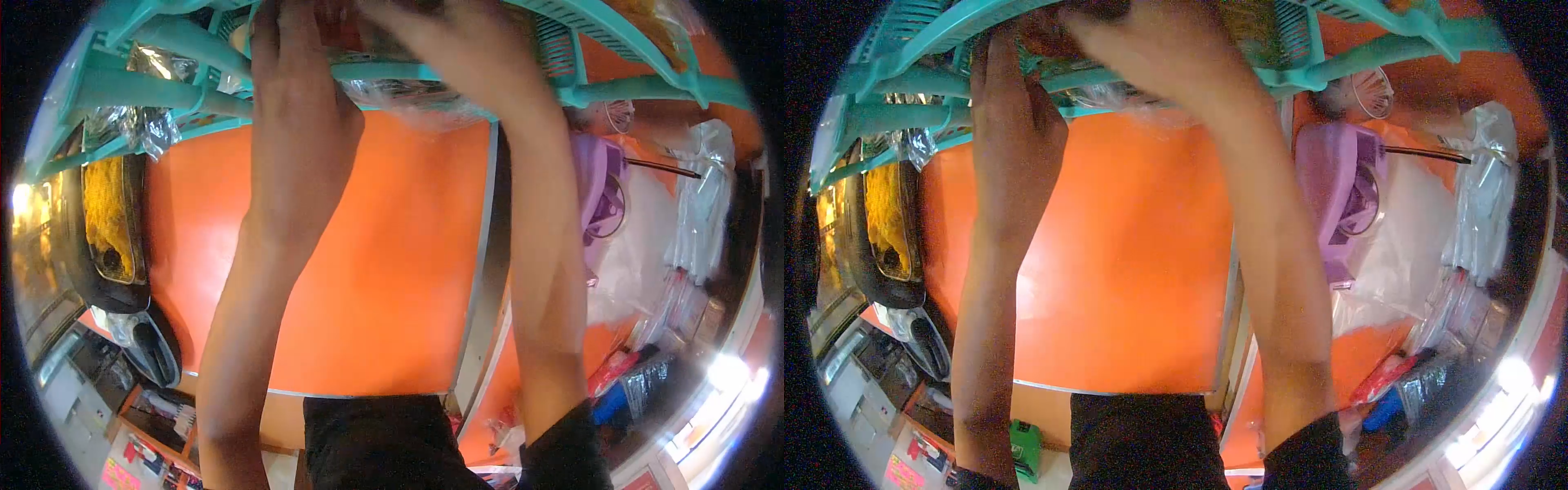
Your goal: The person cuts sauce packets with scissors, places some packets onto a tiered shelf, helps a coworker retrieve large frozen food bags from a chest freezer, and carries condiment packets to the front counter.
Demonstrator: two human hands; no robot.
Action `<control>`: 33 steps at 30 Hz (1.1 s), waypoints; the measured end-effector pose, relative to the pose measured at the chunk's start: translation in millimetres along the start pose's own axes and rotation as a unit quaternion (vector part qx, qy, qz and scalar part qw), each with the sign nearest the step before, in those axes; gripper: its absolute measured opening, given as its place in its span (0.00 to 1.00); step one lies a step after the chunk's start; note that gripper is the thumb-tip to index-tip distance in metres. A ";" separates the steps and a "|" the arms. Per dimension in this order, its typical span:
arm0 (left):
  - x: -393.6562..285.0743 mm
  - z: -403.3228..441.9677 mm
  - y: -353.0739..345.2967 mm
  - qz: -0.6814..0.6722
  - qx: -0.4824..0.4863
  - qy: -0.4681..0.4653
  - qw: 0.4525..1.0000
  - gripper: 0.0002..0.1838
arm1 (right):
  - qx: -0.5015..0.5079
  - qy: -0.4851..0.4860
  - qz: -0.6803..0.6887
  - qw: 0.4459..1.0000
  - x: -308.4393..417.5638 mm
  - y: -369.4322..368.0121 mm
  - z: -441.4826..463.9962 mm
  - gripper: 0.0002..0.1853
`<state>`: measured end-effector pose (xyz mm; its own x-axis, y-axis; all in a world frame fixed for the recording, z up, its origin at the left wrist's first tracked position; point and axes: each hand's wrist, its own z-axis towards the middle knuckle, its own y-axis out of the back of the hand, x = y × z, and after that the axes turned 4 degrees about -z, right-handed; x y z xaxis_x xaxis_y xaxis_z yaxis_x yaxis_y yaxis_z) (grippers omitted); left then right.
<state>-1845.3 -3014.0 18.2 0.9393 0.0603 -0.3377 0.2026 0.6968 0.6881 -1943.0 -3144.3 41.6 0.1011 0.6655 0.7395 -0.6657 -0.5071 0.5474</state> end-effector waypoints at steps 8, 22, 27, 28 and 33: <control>0.4 7.5 18.7 0.025 0.110 0.041 0.993 0.28 | 0.088 -0.054 -0.086 0.991 -2.2 3.9 -13.9 0.23; -23.6 -42.0 8.6 -0.223 0.052 0.138 0.964 0.32 | -0.148 0.063 0.102 0.982 -27.4 -29.1 -9.4 0.18; -22.6 -35.4 11.2 -0.247 0.051 0.144 0.957 0.29 | -0.148 -0.005 0.052 0.988 -19.6 -26.3 -15.1 0.17; -23.0 -33.4 14.1 -0.243 0.053 0.148 0.957 0.29 | -0.176 -0.004 0.061 0.982 -15.5 -34.5 -10.9 0.16; -38.6 -51.2 37.2 -0.247 0.034 0.165 0.954 0.30 | -0.289 -0.022 0.055 0.955 7.0 -69.1 -4.7 0.16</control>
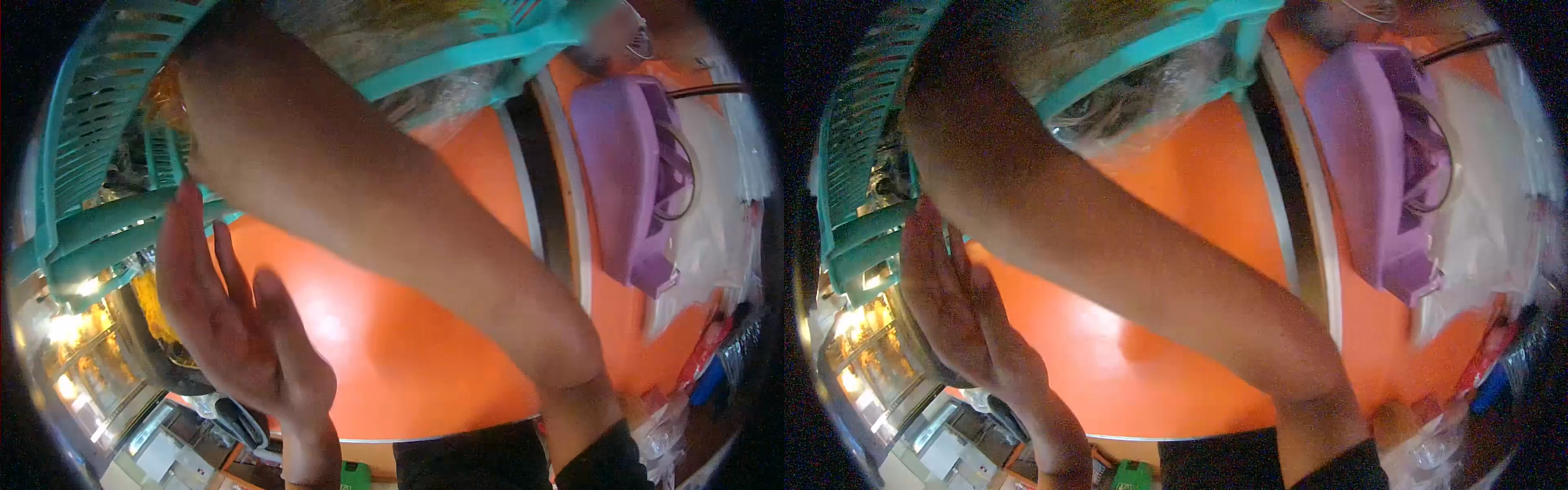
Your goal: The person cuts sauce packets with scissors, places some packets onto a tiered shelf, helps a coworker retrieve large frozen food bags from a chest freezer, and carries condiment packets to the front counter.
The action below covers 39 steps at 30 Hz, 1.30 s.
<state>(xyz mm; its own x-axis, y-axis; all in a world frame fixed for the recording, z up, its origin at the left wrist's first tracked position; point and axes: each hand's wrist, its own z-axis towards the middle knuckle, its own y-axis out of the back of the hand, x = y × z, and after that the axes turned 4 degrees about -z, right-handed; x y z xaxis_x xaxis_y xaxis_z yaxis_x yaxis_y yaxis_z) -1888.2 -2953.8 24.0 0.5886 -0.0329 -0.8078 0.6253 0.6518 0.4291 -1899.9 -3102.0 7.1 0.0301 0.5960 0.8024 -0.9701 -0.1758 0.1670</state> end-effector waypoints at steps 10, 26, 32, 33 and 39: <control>-8.3 -185.8 81.5 -0.076 0.250 0.265 0.928 0.19 | -0.017 0.066 -0.044 0.997 52.2 43.0 -70.9 0.12; 6.7 -986.6 381.9 0.204 -0.134 0.798 0.551 0.17 | 0.915 -0.023 0.106 0.389 353.4 -71.0 -636.0 0.25; -29.4 -1108.8 382.4 -0.302 -0.474 0.803 0.196 0.12 | 0.927 0.159 -0.118 0.320 312.7 -225.4 -745.9 0.24; -25.6 -1110.1 387.8 -0.320 -0.489 0.783 0.212 0.12 | 0.896 0.236 -0.134 0.351 312.8 -245.4 -738.3 0.23; 83.1 -1092.4 503.2 -0.367 -0.522 0.702 0.316 0.11 | 0.872 0.081 -0.274 0.397 356.7 -341.3 -692.8 0.22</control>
<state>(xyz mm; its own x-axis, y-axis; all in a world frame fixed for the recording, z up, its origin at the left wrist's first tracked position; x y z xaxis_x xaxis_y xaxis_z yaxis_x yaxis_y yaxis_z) -2084.4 -1800.9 -268.7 -0.7848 -0.5749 -0.2316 -0.6119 0.7779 0.1427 -1724.7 -2286.7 -160.7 -0.0320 0.9368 0.3485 0.8188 -0.1754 0.5466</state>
